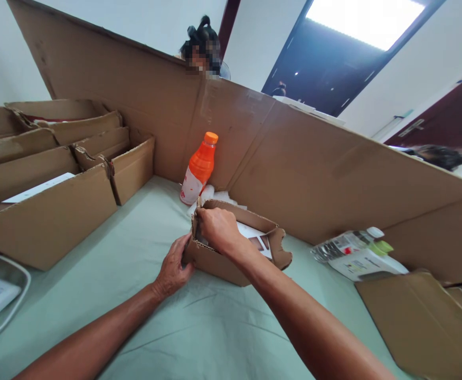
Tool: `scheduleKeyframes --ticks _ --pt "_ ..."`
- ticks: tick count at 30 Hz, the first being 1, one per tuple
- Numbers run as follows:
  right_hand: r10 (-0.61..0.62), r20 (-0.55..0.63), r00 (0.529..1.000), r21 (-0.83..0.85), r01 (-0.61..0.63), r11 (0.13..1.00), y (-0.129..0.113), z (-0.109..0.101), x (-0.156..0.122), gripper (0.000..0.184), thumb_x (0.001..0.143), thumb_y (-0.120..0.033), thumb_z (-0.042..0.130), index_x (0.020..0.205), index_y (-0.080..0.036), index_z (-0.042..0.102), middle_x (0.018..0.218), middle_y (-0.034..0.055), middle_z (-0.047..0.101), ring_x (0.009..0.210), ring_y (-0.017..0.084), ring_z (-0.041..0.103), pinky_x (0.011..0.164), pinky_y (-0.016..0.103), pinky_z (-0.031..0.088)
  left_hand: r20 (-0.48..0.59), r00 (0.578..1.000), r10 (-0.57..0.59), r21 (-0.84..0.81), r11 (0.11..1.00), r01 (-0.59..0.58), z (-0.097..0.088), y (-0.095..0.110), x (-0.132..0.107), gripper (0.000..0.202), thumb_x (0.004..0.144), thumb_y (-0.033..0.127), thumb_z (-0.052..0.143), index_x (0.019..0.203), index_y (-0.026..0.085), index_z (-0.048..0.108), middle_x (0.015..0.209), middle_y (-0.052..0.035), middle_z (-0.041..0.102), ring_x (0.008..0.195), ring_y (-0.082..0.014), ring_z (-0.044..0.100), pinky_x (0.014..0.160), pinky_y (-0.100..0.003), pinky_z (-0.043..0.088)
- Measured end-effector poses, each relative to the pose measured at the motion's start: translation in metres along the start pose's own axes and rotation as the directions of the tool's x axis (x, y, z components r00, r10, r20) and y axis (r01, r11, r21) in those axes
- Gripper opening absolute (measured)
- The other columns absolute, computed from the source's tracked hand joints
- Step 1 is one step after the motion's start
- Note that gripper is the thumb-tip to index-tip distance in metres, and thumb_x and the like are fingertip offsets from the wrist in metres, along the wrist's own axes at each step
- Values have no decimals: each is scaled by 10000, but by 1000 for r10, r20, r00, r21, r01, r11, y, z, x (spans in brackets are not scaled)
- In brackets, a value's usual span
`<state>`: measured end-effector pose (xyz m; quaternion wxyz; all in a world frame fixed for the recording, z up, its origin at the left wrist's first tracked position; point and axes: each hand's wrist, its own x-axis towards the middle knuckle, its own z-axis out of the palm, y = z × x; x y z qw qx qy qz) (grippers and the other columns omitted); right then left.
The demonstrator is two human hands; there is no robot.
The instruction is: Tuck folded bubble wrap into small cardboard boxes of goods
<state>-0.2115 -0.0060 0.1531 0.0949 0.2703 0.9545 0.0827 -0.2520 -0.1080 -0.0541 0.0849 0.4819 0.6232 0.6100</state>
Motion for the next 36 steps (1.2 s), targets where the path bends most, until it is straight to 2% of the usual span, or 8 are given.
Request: scheduleKeyframes --ticks 7,13,18,21,27,32,36 --pt "18 9 1000 22 -18 1000 2 3 4 304 918 -232 498 1085 -217 751 1051 124 775 987 282 718 723 310 453 -3 1000 4 -3 1000 -4 1 -3 0 784 715 90 552 1473 179 377 1413 -155 524 1323 -305 496 1145 -527 405" --pt "25 -33 999 38 -23 999 2 4 -2 365 929 -256 499 1254 -216 662 1122 112 759 998 268 708 744 310 450 -8 1000 11 1 1000 -11 1 -2 0 783 710 82 547 1470 178 382 1400 -152 531 1313 -301 502 1143 -519 408" --pt "17 -44 999 34 -16 999 4 9 -2 264 934 -251 510 1107 -217 706 1043 114 772 959 271 715 701 299 415 -7 1000 18 -1 1000 -18 1 -3 0 792 708 88 551 1476 175 379 1416 -152 522 1323 -302 494 1146 -514 403" --pt "12 -40 999 30 -11 999 2 11 -3 247 943 -238 499 1082 -219 702 1031 119 774 942 277 722 689 304 400 -7 1000 17 1 1000 -17 1 -5 -1 793 709 89 555 1478 177 380 1417 -151 522 1325 -305 490 1146 -515 401" --pt "58 -59 997 37 -56 998 -1 15 -6 306 954 -228 501 1240 -191 603 1047 131 771 945 284 720 681 302 381 -13 1000 26 5 1000 -26 3 -6 0 801 699 74 537 1479 181 384 1424 -147 519 1331 -299 486 1155 -518 392" --pt "80 -80 994 63 -75 995 2 19 -9 201 959 -231 501 1083 -186 652 1024 118 771 891 273 721 645 303 346 -11 999 34 3 999 -34 3 -6 0 780 709 75 536 1469 181 399 1405 -143 531 1318 -287 499 1149 -504 405" --pt "92 -105 990 103 -81 991 6 23 -10 188 968 -234 497 1067 -218 655 1016 67 776 906 241 718 653 291 343 -16 999 34 -1 999 -34 3 -6 0 769 712 77 531 1463 188 409 1390 -137 540 1314 -284 503 1142 -501 414"
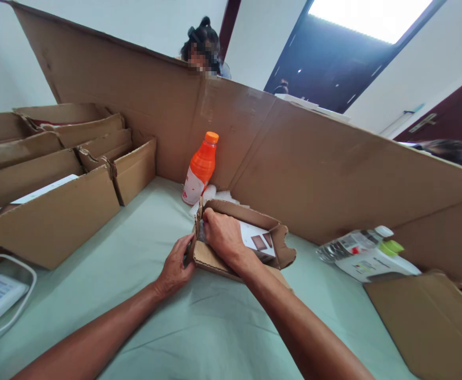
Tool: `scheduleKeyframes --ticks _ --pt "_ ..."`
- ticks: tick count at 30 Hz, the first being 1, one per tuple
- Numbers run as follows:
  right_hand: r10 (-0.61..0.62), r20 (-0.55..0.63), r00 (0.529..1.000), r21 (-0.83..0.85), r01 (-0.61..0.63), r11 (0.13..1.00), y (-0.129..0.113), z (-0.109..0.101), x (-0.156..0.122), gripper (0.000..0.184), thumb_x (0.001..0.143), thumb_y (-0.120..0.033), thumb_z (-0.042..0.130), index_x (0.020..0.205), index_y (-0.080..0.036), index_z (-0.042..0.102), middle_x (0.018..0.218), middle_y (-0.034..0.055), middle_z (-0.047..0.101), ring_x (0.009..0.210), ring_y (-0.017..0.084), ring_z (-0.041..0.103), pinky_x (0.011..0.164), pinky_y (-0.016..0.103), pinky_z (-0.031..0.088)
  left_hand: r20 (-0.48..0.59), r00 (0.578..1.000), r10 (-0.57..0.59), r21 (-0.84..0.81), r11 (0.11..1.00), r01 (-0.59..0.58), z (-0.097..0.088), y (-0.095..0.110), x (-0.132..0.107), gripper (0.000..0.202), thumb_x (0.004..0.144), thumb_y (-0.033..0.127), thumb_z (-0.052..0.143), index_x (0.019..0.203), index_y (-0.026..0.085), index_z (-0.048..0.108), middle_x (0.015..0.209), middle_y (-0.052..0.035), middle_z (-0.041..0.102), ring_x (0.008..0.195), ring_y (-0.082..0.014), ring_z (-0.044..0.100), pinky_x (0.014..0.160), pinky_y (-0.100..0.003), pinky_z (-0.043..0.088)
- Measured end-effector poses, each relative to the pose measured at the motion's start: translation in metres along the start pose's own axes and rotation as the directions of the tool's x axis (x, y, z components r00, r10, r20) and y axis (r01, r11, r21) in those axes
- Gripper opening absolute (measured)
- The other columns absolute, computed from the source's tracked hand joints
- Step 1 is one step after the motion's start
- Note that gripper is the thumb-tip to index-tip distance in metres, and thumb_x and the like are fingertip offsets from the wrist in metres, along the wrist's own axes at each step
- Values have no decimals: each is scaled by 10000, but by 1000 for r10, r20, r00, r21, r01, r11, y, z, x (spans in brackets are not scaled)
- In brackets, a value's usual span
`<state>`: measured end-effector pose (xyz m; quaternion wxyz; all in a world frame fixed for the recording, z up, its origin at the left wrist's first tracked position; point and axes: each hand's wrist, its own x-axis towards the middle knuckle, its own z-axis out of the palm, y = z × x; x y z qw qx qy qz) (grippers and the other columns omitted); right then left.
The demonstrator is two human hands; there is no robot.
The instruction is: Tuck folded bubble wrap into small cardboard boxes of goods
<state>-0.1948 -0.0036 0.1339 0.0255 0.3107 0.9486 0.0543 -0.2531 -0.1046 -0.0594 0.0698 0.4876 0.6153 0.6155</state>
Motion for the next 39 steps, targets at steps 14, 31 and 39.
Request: scheduleKeyframes --ticks 14,31,39 --pt "40 -225 973 408 57 911 15 19 -3 150 891 -236 543 953 -230 680 913 25 767 823 199 692 749 290 435 -7 1000 -22 -6 1000 22 3 -4 -2 742 731 122 552 1456 200 413 1387 -134 542 1308 -292 509 1123 -512 429" --pt "86 -330 940 590 134 796 16 26 -11 193 876 -311 520 916 -205 677 830 31 736 683 171 625 714 282 451 26 999 -35 -30 999 36 0 -6 -1 734 743 137 583 1455 201 414 1381 -140 539 1308 -298 509 1095 -503 453" --pt "82 -319 944 601 134 788 17 25 -15 195 882 -313 524 915 -204 683 839 31 742 690 172 627 713 284 457 49 998 -32 -44 998 34 -1 -7 -2 748 732 119 575 1455 209 404 1396 -142 523 1307 -304 511 1064 -502 474"
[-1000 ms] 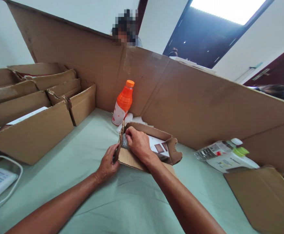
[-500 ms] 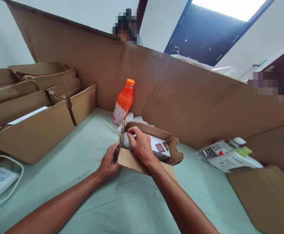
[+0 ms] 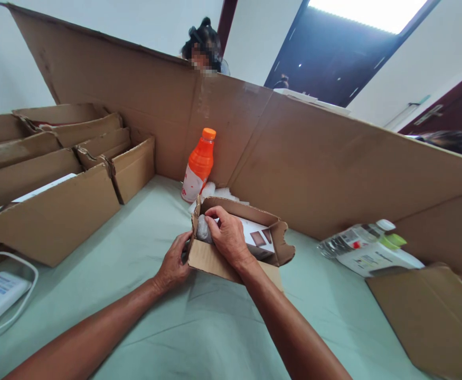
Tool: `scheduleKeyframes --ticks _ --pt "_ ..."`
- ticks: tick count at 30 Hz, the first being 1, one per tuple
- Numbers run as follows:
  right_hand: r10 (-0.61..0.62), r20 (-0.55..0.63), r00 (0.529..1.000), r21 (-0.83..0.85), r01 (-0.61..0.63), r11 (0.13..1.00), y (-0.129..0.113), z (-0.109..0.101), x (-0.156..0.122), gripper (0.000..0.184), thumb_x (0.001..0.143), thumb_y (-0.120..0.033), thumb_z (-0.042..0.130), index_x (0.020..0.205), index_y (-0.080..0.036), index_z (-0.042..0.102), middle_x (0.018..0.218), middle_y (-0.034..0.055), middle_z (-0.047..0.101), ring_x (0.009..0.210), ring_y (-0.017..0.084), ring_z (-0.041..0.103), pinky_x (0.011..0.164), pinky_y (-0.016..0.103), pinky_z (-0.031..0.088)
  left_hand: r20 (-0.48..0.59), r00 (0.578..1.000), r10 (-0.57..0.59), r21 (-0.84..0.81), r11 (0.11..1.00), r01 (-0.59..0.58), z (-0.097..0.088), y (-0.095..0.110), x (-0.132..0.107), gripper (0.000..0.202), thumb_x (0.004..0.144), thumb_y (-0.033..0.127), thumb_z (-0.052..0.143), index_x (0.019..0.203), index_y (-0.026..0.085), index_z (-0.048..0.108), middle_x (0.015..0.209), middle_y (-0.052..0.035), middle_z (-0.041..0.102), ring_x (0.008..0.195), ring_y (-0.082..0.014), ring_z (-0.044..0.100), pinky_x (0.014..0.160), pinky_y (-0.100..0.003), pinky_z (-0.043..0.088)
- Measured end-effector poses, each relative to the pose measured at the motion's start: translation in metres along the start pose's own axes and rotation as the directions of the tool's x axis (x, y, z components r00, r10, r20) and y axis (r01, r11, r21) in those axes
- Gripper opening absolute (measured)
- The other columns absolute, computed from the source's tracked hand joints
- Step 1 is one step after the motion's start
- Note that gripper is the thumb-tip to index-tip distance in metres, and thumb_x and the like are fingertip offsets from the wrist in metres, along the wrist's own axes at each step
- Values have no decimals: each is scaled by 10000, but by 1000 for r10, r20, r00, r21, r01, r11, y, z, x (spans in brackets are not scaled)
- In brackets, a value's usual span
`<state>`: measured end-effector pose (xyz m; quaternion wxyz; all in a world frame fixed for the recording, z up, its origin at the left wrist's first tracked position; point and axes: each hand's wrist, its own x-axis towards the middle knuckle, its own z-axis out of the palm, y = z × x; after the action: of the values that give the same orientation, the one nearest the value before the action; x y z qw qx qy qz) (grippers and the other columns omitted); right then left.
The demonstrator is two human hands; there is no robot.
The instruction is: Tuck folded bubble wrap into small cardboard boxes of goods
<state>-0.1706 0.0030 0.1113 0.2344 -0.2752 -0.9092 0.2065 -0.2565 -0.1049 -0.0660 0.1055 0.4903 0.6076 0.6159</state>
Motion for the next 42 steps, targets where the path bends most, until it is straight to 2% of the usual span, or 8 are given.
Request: scheduleKeyframes --ticks 6,15,29,32,34,38,40,42 --pt "12 32 999 -39 -11 999 -2 -2 -4 197 901 -301 524 942 -208 693 872 31 755 726 174 648 708 273 453 1 1000 -3 6 1000 3 -1 1 0 743 728 120 582 1446 214 416 1382 -137 530 1296 -303 519 1047 -491 488" --pt "80 227 971 -477 39 878 -21 -3 6 235 955 -246 494 1044 -230 710 1012 52 774 889 198 697 705 269 386 6 1000 4 12 1000 -4 -3 3 0 714 759 130 589 1449 184 414 1389 -157 529 1309 -307 512 1079 -509 458" --pt "95 171 981 -412 -17 911 -18 -3 18 224 943 -255 524 1044 -235 724 1019 52 774 940 207 703 776 277 450 -1 1000 -9 6 1000 9 -2 0 -1 719 751 130 577 1452 200 433 1398 -144 535 1315 -294 512 1116 -489 428" --pt "-86 37 996 -190 91 977 -17 -24 -5 230 955 -253 504 1011 -222 724 1116 70 745 1020 204 686 861 303 491 0 1000 -21 5 1000 21 -3 1 -1 724 740 133 570 1451 193 440 1391 -144 540 1306 -291 517 1112 -481 429" --pt "-172 -226 959 -76 159 984 -7 -44 -34 217 959 -269 505 959 -215 715 1170 95 719 1081 222 665 928 358 499 0 999 -37 8 999 37 -5 2 -1 735 732 129 564 1452 196 439 1389 -140 544 1294 -288 526 1095 -475 444" --pt "-19 -686 727 -15 12 1000 42 -68 -104 177 902 -312 621 1041 -221 681 1274 112 669 1168 263 623 962 442 484 -17 997 -71 22 997 71 -11 10 2 730 758 145 568 1469 212 417 1399 -138 536 1271 -279 541 1010 -440 501" --pt "172 -665 727 102 -140 985 75 -63 -126 341 865 -375 644 1167 -217 632 1334 135 629 1138 274 638 888 432 517 -29 996 -90 12 996 90 -14 16 5 727 767 162 579 1472 216 413 1414 -141 526 1260 -275 547 968 -418 520" --pt "333 -499 800 216 -257 942 101 -47 -134 497 810 -455 664 1232 -205 585 1304 149 642 1096 283 654 843 422 539 -40 991 -124 -23 992 123 -16 21 9 721 755 178 594 1457 216 436 1426 -137 522 1264 -276 542 957 -408 521"
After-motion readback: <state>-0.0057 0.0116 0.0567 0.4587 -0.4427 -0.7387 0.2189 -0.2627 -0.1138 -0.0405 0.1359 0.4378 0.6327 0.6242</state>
